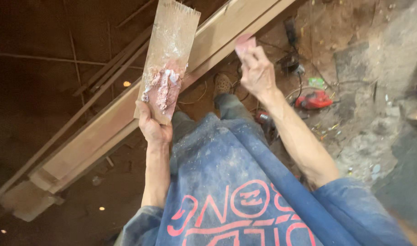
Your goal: The person uses an angle grinder to sand a long wooden plank, then switches to hand sanding with sandpaper and a sanding block. The person smooths the plank's surface and edges while working in a cluttered workshop.
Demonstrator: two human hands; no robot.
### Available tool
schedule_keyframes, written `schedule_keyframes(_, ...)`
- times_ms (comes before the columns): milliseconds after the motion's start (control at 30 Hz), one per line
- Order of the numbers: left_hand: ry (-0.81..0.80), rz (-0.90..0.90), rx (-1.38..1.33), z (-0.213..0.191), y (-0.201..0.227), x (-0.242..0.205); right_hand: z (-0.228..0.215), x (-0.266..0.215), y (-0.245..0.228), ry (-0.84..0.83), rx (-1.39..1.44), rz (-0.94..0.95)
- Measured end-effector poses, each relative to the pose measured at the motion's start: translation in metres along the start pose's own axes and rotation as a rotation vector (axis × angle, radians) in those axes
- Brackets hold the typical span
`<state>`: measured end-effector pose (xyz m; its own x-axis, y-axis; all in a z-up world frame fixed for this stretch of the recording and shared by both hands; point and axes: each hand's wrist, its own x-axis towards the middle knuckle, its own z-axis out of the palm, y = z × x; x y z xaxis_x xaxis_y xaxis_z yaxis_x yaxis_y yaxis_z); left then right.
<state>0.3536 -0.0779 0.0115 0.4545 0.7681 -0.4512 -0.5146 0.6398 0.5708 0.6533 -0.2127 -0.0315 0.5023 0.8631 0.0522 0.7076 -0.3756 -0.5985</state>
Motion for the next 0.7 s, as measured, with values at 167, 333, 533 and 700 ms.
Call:
schedule_keyframes(167, 0.063, 0.084, -0.042, 0.026, -0.026, -0.013, -0.029, 0.013, -0.001, 0.103, 0.054, 0.022)
schedule_keyframes(333, 0.115, 0.136, -0.005, 0.038, -0.041, -0.014, -0.026, 0.048, -0.018, -0.03, 0.02, 0.111)
schedule_keyframes(533, 0.08, 0.125, -0.058, 0.044, -0.045, -0.003, -0.038, 0.03, -0.047, -0.268, 0.081, 0.147)
schedule_keyframes(700, 0.082, 0.117, 0.0, 0.056, -0.039, 0.011, -0.08, 0.02, -0.067, -0.163, 0.31, -0.138)
